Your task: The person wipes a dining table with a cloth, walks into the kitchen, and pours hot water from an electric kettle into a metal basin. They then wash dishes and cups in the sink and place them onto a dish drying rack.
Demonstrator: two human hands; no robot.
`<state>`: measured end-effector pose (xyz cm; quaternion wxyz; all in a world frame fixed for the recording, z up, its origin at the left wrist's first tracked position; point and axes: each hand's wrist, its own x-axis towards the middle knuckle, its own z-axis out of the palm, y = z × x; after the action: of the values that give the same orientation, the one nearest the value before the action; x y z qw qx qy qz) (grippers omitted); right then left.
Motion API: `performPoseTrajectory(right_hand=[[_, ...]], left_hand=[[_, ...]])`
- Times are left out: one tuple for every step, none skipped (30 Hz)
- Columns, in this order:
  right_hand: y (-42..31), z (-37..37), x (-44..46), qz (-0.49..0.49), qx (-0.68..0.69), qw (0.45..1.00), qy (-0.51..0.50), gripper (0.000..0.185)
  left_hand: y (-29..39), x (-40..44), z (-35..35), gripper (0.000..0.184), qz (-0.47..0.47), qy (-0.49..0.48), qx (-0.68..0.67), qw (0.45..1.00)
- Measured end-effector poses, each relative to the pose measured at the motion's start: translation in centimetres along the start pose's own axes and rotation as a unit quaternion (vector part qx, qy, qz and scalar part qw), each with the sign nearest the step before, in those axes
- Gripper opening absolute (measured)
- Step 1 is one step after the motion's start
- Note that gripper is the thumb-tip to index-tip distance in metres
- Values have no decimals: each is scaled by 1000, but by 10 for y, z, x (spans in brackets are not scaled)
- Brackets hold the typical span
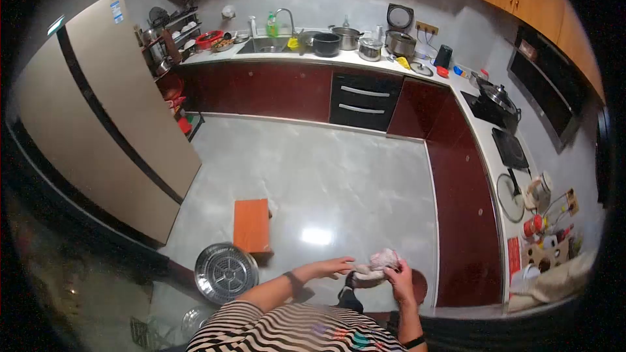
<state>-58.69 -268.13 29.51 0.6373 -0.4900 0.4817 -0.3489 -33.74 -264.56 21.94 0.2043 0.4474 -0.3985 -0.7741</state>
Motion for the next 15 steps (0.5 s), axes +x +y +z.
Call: performPoseTrajectory(right_hand=[[-19, 7, 29, 18, 18, 999, -41, 43], [-33, 17, 55, 36, 38, 995, -83, 44], [-31, 24, 89, 32, 54, 991, -116, 41], [-31, 30, 125, 26, 69, 986, -148, 38], [-46, 42, 149, 45, 72, 981, -174, 39], [-61, 58, 173, 64, 80, 975, -199, 39], [-71, 70, 197, 63, 32, 965, -252, 41], [-82, 81, 222, 61, -18, 951, -303, 43], [-93, 93, 246, 51, -59, 940, -331, 40], [-99, 105, 266, 44, -100, 927, -358, 37], [-102, 116, 287, 22, -94, 920, -379, 35], [-105, 127, 311, -3, -87, 912, -400, 33], [-108, 138, 336, -36, -151, 901, -404, 33], [-113, 149, 360, -68, -213, 886, -406, 33], [-119, 156, 385, -101, -274, 867, -404, 33]], left_hand=[[13, 0, -13, 66, 20, -2, -45, 999], [27, -1, -25, 66, 38, -3, -90, 995], [45, -1, -35, 65, 42, 8, -118, 992], [66, 3, -44, 64, 49, 18, -147, 988], [84, 9, -57, 63, 53, 28, -174, 983], [97, 14, -73, 61, 70, 22, -211, 975], [105, 20, -88, 59, 88, 17, -249, 964], [116, 25, -103, 58, 107, 10, -288, 952], [144, 14, -103, 51, 135, 90, -281, 946], [149, 20, -120, 49, 168, 81, -352, 917], [149, 30, -140, 46, 200, 73, -421, 882], [156, 37, -158, 43, 233, 65, -484, 841], [161, 43, -174, 45, 250, 87, -486, 833], [169, 46, -187, 46, 266, 109, -487, 825], [180, 52, -207, 48, 282, 129, -486, 817]])
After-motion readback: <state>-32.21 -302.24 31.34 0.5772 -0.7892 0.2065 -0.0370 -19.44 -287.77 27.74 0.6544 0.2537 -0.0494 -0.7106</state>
